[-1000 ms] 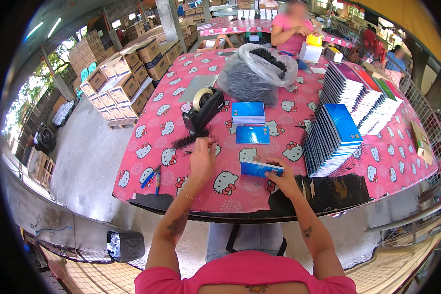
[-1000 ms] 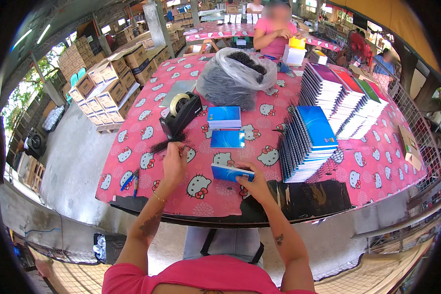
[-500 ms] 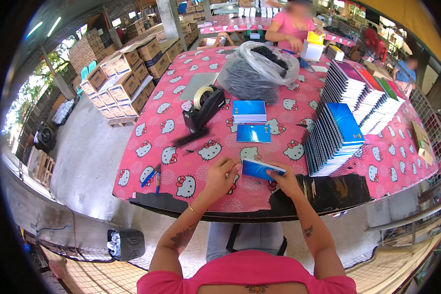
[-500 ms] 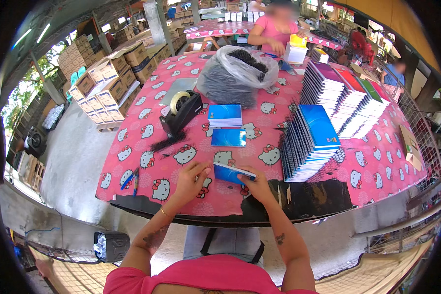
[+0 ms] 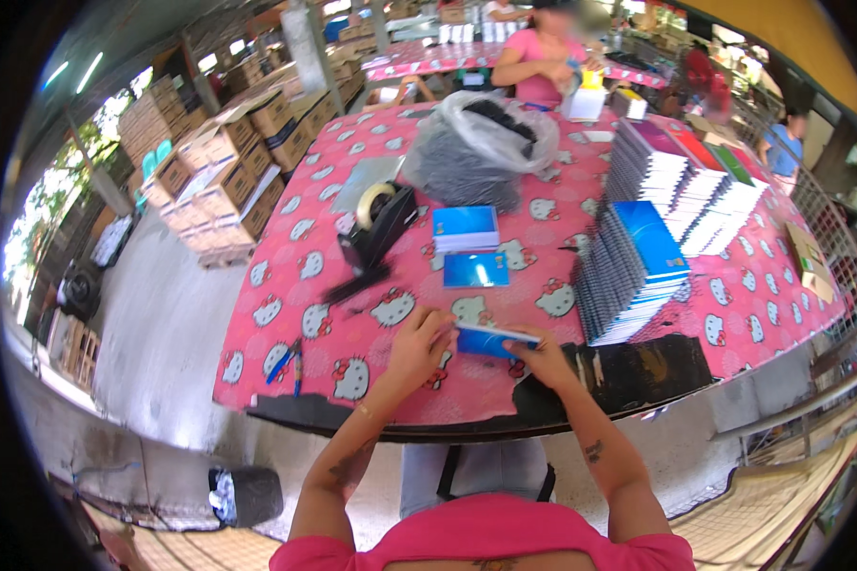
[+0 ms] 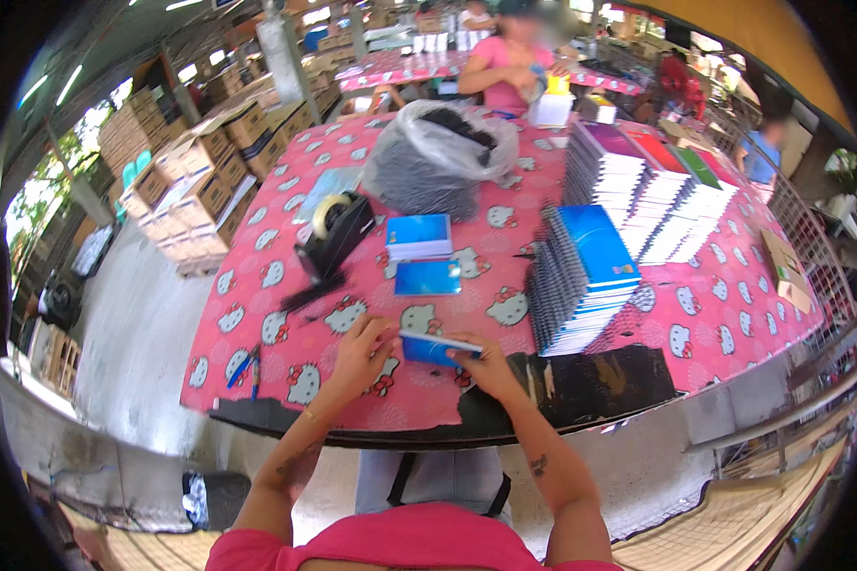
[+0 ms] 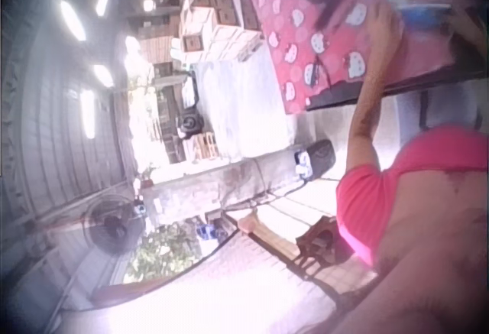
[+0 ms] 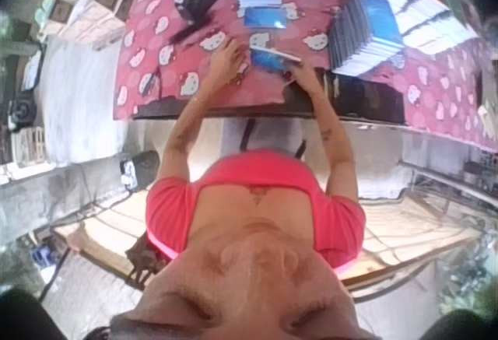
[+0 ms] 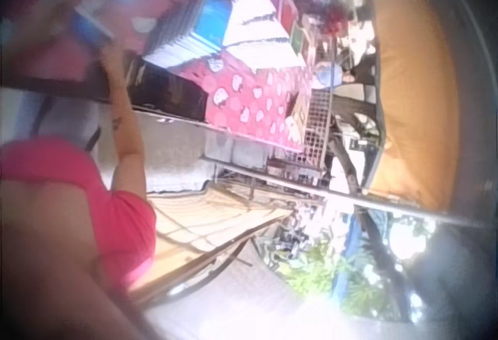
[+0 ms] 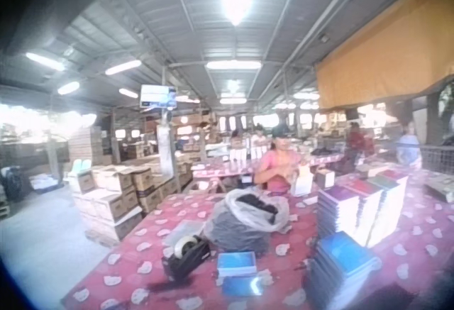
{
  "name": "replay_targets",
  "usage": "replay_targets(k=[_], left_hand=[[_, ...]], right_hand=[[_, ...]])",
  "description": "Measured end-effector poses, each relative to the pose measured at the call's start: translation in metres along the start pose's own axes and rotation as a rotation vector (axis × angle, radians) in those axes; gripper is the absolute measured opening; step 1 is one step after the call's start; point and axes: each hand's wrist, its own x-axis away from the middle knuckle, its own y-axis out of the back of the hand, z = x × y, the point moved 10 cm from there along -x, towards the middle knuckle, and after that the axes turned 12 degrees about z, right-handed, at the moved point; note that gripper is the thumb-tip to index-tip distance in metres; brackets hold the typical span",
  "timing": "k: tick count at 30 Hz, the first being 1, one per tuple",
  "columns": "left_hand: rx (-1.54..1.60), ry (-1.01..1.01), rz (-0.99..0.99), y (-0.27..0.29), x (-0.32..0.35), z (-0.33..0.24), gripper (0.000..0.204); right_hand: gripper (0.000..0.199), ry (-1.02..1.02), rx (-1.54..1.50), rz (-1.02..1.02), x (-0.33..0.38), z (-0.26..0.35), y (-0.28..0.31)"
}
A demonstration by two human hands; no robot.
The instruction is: The person repeatedly picks up blue spiral-bound notebooks from a table and stacks them into a neat pile. The person handles the notebooks one at a time, aligning them before placing them on the growing stack.
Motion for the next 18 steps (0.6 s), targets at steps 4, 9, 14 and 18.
replay_targets(k=[4,9,14,18], left_hand=[[-0.073,0.045,0.329,-0.026,0.003,0.035,0.022],[-0.027,-0.091,0.27,-0.006,-0.014,-0.013,0.017],[-0.244,0.017,0.414,-0.022,-0.015,-0.019,0.037],[-0.722,0.003,0.234,-0.048,0.013,-0.03,0.065]], right_hand=[[0.034,-0.131,-0.117,0.048,-0.003,-0.016,-0.009],[0.03,0.198,0.126,0.037,0.001,0.021,-0.009],[0.029,0.14,0.132,-0.016,0.015,0.017,-0.011],[0.029,0.054,0.024,-0.135,0.024,0.035,-0.013]])
